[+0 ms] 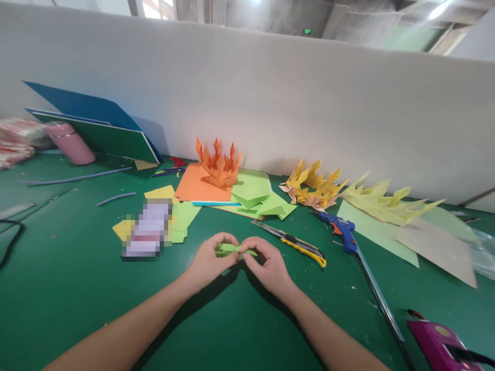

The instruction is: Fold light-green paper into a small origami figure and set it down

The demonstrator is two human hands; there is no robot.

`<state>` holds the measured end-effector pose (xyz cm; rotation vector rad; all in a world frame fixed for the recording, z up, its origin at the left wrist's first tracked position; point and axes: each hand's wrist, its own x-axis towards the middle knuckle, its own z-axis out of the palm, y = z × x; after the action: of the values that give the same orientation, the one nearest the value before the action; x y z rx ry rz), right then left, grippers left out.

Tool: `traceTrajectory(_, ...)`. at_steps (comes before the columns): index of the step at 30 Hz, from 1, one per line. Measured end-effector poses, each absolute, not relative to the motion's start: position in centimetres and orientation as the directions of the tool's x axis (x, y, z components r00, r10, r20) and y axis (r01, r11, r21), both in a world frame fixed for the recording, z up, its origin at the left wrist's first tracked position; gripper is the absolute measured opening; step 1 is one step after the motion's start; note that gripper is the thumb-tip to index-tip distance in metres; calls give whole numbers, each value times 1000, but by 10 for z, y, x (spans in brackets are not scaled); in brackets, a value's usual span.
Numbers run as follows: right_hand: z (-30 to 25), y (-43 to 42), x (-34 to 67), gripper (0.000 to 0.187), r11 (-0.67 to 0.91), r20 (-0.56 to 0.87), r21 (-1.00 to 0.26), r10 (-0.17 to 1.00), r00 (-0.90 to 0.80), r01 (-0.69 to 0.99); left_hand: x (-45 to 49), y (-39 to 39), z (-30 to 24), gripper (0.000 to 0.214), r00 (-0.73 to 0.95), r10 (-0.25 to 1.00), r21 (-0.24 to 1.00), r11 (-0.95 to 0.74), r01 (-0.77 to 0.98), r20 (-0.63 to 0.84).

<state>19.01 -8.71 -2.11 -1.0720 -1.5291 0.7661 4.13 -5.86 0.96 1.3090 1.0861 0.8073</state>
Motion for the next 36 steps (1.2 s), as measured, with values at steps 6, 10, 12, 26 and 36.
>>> traceTrajectory(6, -16, -88, 192, 5, 341, 340, -930, 940, -36, 134, 41, -58, 9, 24, 365, 899, 970, 224, 95, -243)
traceTrajectory(10, -16, -87, 193, 12, 235, 234, -968, 972, -22, 88, 40, -57, 9, 21, 384, 893, 970, 189, 154, -236)
traceTrajectory(12, -18, -85, 193, 15, 173, 174, -984, 985, 5, 50, 38, -57, 8, 19, 386, 901, 969, 124, 216, -201)
traceTrajectory(26, -13, -82, 193, 32, -17, -18, -995, 1000, 12, -94, 41, -53, 3, 57, 276, 950, 990, 130, 63, -142)
traceTrajectory(36, -13, -79, 195, 37, -74, -77, -978, 997, 8, -194, 48, -55, -4, 53, 275, 958, 993, 100, -58, -81)
